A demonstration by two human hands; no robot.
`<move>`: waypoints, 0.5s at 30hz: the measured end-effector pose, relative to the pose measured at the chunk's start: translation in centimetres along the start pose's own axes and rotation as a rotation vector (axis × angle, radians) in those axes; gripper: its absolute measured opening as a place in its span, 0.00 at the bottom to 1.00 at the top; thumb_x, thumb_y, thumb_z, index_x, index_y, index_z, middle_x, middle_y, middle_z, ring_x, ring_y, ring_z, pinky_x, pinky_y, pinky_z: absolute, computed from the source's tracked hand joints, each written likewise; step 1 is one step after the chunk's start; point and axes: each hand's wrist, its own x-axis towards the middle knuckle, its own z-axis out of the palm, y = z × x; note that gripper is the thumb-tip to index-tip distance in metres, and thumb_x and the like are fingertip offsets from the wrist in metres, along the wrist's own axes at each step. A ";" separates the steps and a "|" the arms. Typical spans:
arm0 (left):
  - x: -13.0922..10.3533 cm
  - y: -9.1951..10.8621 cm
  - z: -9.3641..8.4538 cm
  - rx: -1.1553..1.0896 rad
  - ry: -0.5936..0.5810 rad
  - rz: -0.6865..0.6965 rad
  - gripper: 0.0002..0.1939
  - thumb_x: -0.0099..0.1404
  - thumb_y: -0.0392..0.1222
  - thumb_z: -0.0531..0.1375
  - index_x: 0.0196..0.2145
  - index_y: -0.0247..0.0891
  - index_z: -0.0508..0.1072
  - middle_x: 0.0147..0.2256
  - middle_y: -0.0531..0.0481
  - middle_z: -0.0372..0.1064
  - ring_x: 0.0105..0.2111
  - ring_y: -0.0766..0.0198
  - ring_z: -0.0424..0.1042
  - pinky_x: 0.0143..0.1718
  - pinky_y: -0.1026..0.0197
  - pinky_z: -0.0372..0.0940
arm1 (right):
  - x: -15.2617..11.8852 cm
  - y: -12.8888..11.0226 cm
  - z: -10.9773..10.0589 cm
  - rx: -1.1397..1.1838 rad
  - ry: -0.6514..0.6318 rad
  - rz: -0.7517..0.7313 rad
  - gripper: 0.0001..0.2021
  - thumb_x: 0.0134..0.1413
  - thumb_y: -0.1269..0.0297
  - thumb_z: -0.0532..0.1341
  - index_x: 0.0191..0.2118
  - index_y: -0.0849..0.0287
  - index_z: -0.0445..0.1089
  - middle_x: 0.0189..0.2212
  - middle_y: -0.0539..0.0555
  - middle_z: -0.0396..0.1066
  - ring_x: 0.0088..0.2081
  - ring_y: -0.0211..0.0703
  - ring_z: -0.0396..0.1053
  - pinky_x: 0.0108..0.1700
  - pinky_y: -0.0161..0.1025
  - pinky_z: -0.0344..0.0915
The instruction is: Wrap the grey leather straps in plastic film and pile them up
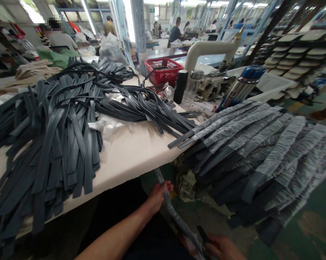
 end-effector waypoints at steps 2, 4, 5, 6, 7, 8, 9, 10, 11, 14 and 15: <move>-0.8 -0.9 -0.2 0.164 -0.120 0.010 0.25 0.50 0.59 0.69 0.36 0.33 0.76 0.35 0.42 0.76 0.39 0.54 0.74 0.46 0.56 0.63 | 1.6 -0.4 0.0 -0.011 0.098 -0.036 0.23 0.60 0.48 0.51 0.30 0.58 0.75 0.28 0.55 0.76 0.32 0.50 0.73 0.37 0.40 0.69; -1.3 -1.2 -0.3 0.327 -0.234 0.033 0.26 0.48 0.62 0.68 0.32 0.34 0.77 0.32 0.44 0.75 0.38 0.54 0.72 0.47 0.54 0.62 | 3.3 -1.7 -0.4 0.063 0.151 -0.131 0.22 0.61 0.47 0.50 0.35 0.56 0.75 0.42 0.58 0.76 0.45 0.53 0.73 0.49 0.43 0.67; -1.5 -1.2 -0.3 0.403 -0.291 0.048 0.26 0.50 0.63 0.66 0.31 0.35 0.77 0.32 0.45 0.75 0.38 0.54 0.71 0.48 0.54 0.61 | 4.2 -2.7 -0.7 0.122 0.170 -0.188 0.20 0.61 0.47 0.52 0.38 0.55 0.75 0.50 0.58 0.72 0.52 0.53 0.69 0.56 0.45 0.63; -1.7 -1.1 -0.3 0.475 -0.347 0.063 0.25 0.52 0.63 0.65 0.31 0.35 0.78 0.33 0.46 0.75 0.39 0.53 0.71 0.48 0.54 0.60 | 4.9 -3.7 -1.0 0.186 0.191 -0.248 0.19 0.61 0.48 0.53 0.40 0.54 0.75 0.58 0.57 0.66 0.59 0.53 0.63 0.60 0.46 0.58; -1.9 -0.8 -0.3 0.543 -0.399 0.079 0.24 0.54 0.63 0.63 0.32 0.36 0.78 0.34 0.46 0.75 0.40 0.53 0.70 0.48 0.54 0.60 | 5.6 -4.7 -1.3 0.251 0.216 -0.306 0.18 0.61 0.48 0.54 0.40 0.54 0.75 0.63 0.57 0.60 0.63 0.53 0.57 0.63 0.47 0.54; -2.2 -0.5 -0.3 0.607 -0.448 0.092 0.23 0.56 0.62 0.62 0.32 0.36 0.78 0.35 0.46 0.75 0.41 0.53 0.70 0.48 0.54 0.60 | 6.3 -5.7 -1.5 0.313 0.242 -0.356 0.17 0.61 0.49 0.55 0.40 0.53 0.76 0.65 0.56 0.55 0.65 0.53 0.54 0.65 0.48 0.51; -2.4 -0.1 -0.2 0.665 -0.492 0.103 0.23 0.58 0.61 0.61 0.33 0.36 0.78 0.36 0.47 0.75 0.41 0.53 0.69 0.48 0.54 0.60 | 6.9 -6.6 -1.6 0.365 0.264 -0.394 0.17 0.60 0.49 0.55 0.40 0.53 0.76 0.67 0.56 0.52 0.66 0.53 0.51 0.65 0.49 0.50; -2.7 0.3 -0.3 0.719 -0.530 0.112 0.22 0.60 0.59 0.60 0.34 0.36 0.78 0.36 0.47 0.75 0.41 0.53 0.69 0.48 0.54 0.59 | 7.4 -7.5 -1.6 0.413 0.281 -0.424 0.17 0.60 0.49 0.56 0.40 0.53 0.76 0.67 0.55 0.51 0.66 0.53 0.50 0.66 0.49 0.49; -3.0 0.6 -0.3 0.766 -0.563 0.122 0.21 0.61 0.58 0.59 0.34 0.37 0.78 0.37 0.47 0.75 0.42 0.53 0.69 0.48 0.54 0.59 | 7.8 -8.4 -1.6 0.456 0.288 -0.447 0.17 0.60 0.48 0.56 0.40 0.53 0.76 0.67 0.55 0.50 0.67 0.53 0.50 0.66 0.50 0.49; -3.8 1.6 -0.5 0.866 -0.628 0.144 0.20 0.64 0.57 0.56 0.36 0.38 0.77 0.39 0.48 0.74 0.43 0.53 0.69 0.49 0.55 0.60 | 8.6 -10.2 -1.4 0.561 0.281 -0.478 0.16 0.59 0.48 0.57 0.40 0.53 0.76 0.67 0.55 0.52 0.66 0.53 0.52 0.66 0.50 0.49; -4.0 1.9 -0.6 0.889 -0.635 0.147 0.20 0.64 0.57 0.56 0.36 0.38 0.77 0.39 0.48 0.74 0.43 0.53 0.69 0.49 0.55 0.60 | 8.8 -10.6 -1.3 0.596 0.276 -0.481 0.16 0.59 0.48 0.58 0.40 0.53 0.76 0.66 0.55 0.53 0.66 0.53 0.52 0.65 0.50 0.49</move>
